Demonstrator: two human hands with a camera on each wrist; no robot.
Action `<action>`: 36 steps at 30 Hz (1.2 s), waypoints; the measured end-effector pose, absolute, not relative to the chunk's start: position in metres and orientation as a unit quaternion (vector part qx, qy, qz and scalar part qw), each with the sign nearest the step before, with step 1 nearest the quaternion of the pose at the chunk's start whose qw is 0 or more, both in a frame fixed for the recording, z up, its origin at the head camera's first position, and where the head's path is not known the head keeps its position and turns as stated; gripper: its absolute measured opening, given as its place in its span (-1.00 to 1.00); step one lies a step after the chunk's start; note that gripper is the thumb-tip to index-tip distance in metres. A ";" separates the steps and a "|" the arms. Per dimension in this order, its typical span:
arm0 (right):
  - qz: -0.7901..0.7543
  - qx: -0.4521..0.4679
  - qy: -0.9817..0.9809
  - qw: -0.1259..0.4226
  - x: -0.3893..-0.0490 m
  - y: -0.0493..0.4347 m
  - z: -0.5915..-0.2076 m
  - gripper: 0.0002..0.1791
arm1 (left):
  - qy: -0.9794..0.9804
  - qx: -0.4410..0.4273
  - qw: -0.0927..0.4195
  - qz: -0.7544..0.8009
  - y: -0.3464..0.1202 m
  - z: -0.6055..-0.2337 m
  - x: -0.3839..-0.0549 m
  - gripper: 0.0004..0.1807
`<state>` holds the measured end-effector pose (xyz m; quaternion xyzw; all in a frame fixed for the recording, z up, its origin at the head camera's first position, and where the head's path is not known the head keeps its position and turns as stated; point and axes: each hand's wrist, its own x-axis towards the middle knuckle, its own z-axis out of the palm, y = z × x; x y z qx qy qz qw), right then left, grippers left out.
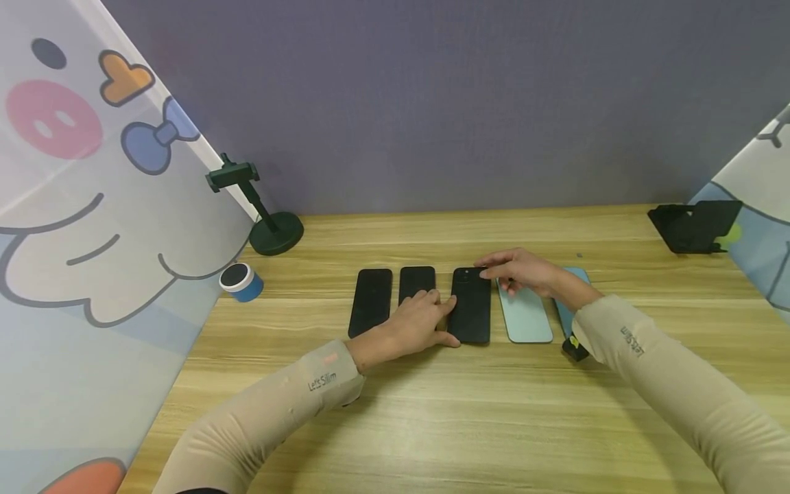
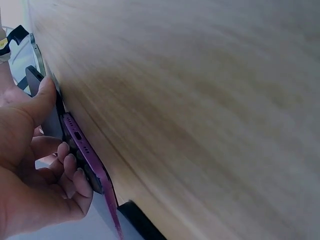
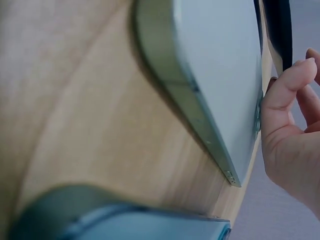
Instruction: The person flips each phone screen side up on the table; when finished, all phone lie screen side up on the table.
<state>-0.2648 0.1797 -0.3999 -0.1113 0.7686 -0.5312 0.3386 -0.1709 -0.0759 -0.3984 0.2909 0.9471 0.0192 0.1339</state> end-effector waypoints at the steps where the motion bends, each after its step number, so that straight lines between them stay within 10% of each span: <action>1: -0.531 -0.113 0.768 0.339 -0.265 0.180 -0.400 -0.37 | 0.947 0.292 0.134 0.020 -0.076 -0.398 -0.171 -0.04; 36: -0.524 -0.115 0.776 0.332 -0.260 0.179 -0.400 -0.29 | 0.939 0.314 0.142 0.017 -0.079 -0.395 -0.171 -0.04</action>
